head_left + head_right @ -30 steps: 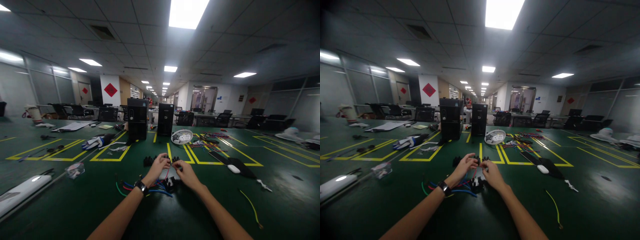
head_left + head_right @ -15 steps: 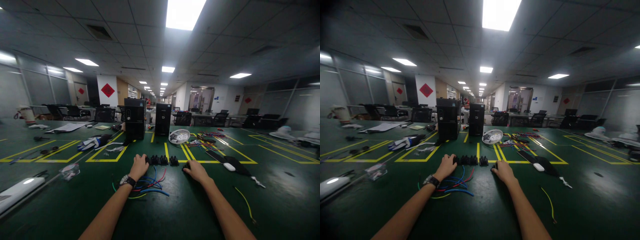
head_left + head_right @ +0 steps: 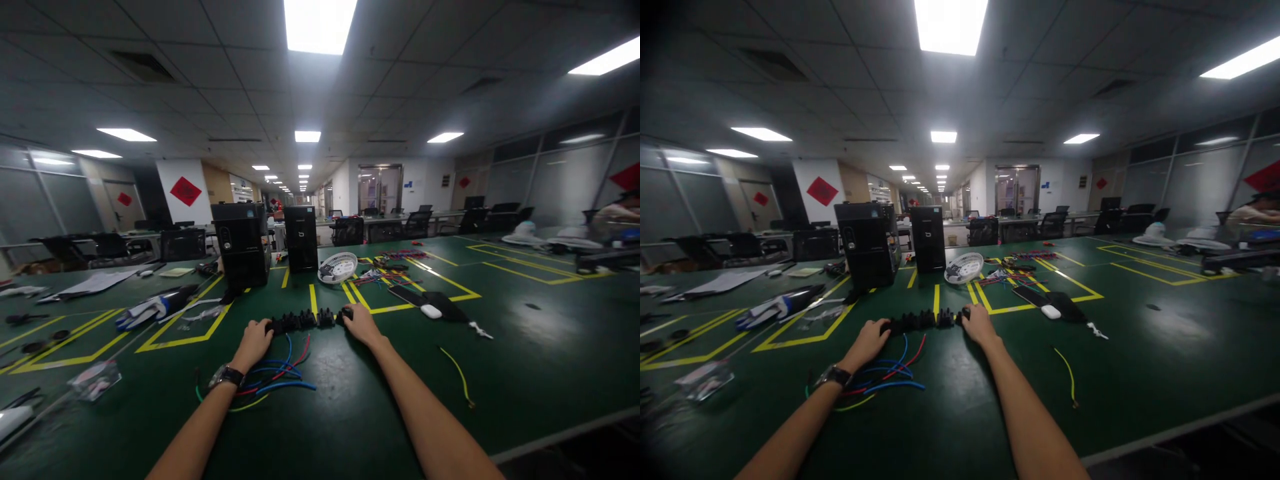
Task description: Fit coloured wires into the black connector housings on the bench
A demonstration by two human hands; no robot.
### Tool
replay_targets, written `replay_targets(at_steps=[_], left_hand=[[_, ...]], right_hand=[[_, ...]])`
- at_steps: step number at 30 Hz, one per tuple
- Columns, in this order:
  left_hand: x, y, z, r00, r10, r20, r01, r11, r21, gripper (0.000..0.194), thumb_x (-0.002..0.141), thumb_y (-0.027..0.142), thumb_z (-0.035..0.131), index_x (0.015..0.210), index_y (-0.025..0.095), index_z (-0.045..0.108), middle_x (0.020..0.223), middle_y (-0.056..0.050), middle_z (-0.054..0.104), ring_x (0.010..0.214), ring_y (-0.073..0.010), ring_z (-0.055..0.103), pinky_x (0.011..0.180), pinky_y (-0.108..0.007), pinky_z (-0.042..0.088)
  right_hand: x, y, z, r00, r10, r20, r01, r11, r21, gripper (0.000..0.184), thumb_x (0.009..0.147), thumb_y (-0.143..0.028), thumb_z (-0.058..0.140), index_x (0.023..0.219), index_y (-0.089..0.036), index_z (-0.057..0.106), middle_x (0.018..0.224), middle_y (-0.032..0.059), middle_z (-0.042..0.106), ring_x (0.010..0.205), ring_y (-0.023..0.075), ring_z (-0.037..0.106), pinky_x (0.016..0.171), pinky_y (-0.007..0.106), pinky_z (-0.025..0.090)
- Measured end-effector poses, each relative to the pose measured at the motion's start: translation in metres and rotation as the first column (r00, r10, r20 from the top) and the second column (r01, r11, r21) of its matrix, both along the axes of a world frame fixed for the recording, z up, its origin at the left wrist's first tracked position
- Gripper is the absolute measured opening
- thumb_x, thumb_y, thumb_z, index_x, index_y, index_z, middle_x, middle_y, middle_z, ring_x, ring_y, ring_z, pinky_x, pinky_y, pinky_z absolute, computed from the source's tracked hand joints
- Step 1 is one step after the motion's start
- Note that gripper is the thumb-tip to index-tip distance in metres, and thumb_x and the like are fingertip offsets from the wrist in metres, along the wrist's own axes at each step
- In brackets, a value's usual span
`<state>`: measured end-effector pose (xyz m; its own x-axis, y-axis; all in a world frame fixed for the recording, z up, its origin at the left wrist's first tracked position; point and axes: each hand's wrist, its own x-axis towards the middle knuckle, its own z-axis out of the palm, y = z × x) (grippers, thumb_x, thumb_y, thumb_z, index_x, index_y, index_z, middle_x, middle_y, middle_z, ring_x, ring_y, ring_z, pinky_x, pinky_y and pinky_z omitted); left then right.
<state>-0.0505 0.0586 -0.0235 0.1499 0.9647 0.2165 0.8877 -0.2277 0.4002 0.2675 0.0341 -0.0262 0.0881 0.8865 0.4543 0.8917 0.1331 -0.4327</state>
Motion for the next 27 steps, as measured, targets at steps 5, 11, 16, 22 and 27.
replay_targets(at_steps=[5,11,16,22,27], left_hand=[[0.000,0.001,0.001,1.000,-0.017,0.019,0.017,1.000,0.010,0.041,0.087,0.029,0.045,0.122,0.012,0.057,0.109,-0.015,0.058,0.100,-0.0259,0.058,0.095,-0.035,0.042],[-0.003,0.009,0.001,0.997,-0.061,0.055,0.061,0.998,0.000,0.042,0.086,0.029,0.046,0.121,0.010,0.058,0.110,-0.017,0.060,0.101,-0.0263,0.059,0.096,-0.037,0.042],[0.004,0.016,0.008,0.981,-0.111,0.156,0.115,0.993,-0.019,0.033,0.078,0.024,0.055,0.108,0.015,0.066,0.107,-0.014,0.065,0.105,-0.0267,0.059,0.100,-0.037,0.039],[0.062,0.026,0.021,0.903,-0.274,0.331,0.297,0.955,-0.021,0.018,0.065,0.014,0.065,0.082,0.020,0.071,0.093,-0.010,0.072,0.098,-0.0273,0.064,0.097,-0.037,0.042],[0.132,0.027,0.026,0.804,-0.421,0.420,0.480,0.877,-0.039,0.019,0.061,0.015,0.069,0.077,0.023,0.071,0.081,-0.005,0.073,0.084,-0.0251,0.066,0.083,-0.033,0.049]], right_hand=[[-0.002,0.001,-0.003,0.998,-0.060,-0.034,0.061,0.998,0.034,0.037,0.085,-0.034,0.062,0.115,-0.012,0.063,0.107,0.0169,0.066,0.104,0.0277,0.060,0.092,0.038,0.043],[-0.011,-0.003,-0.002,0.999,0.003,-0.044,0.000,0.998,0.064,0.037,0.084,-0.036,0.065,0.115,-0.014,0.063,0.108,0.0151,0.067,0.105,0.0259,0.060,0.093,0.035,0.042],[-0.010,-0.020,0.019,0.999,0.014,-0.047,-0.007,0.990,0.142,0.033,0.090,-0.031,0.055,0.119,-0.015,0.060,0.118,0.0176,0.061,0.113,0.0290,0.053,0.097,0.042,0.038],[-0.049,-0.056,0.042,0.918,0.377,0.121,-0.391,0.910,0.135,0.021,0.093,-0.026,0.050,0.096,-0.020,0.070,0.095,0.0051,0.071,0.092,0.0175,0.063,0.084,0.026,0.043],[-0.077,-0.076,0.041,0.810,0.526,0.259,-0.552,0.833,0.033,0.018,0.085,-0.026,0.059,0.075,-0.019,0.072,0.073,0.0026,0.072,0.070,0.0161,0.064,0.068,0.025,0.041]])
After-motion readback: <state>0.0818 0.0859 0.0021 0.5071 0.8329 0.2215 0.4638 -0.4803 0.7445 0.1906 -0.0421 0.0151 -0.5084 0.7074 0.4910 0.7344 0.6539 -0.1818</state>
